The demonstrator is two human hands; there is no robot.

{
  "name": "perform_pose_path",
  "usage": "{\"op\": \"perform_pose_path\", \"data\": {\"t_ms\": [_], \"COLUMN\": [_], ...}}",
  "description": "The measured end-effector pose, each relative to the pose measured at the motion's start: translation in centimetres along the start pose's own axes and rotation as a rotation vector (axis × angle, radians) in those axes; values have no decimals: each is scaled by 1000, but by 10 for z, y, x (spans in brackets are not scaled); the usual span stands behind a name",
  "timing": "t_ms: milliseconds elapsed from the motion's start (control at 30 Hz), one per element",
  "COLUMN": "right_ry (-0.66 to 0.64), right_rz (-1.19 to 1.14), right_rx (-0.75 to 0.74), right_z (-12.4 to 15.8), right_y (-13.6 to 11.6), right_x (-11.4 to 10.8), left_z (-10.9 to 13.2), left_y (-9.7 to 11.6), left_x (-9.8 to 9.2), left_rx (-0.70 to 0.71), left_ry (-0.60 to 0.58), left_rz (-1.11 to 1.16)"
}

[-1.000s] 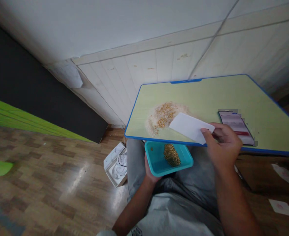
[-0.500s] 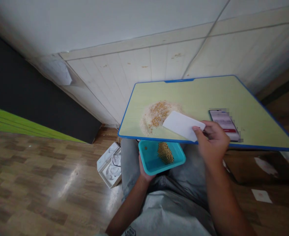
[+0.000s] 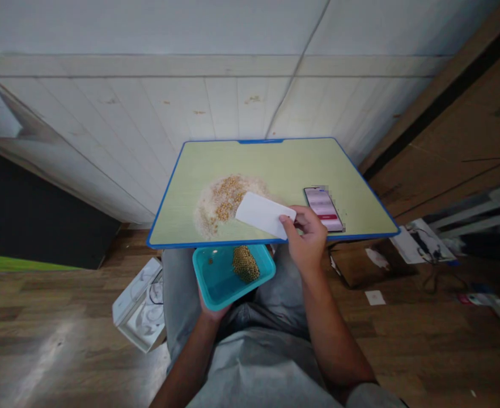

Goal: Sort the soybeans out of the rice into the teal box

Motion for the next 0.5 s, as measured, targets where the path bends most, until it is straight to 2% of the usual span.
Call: {"op": "perform_pose_path", "data": {"t_ms": [200, 300, 400, 500], "right_ry": [11, 41, 68, 74], "right_rz": [24, 24, 17, 10], "right_rx": [0, 7, 11, 12], "right_z": [0, -1, 0, -1], "right_y": [1, 3, 3, 3], "right_x": [-2, -1, 0, 1], "left_z": [0, 0, 1, 1], "left_y": [1, 2, 3, 2], "left_x": [16, 24, 24, 21], "left_rx": [59, 79, 85, 51], "left_ry": [-19, 9, 45, -20], "left_rz": [-57, -117, -145, -139]}}
Point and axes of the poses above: each hand's wrist, its own z-axis away from the middle knuckle, its own x-axis out of the palm, y = z × x, the point moved 1 cm from there along -z, towards the middle knuckle
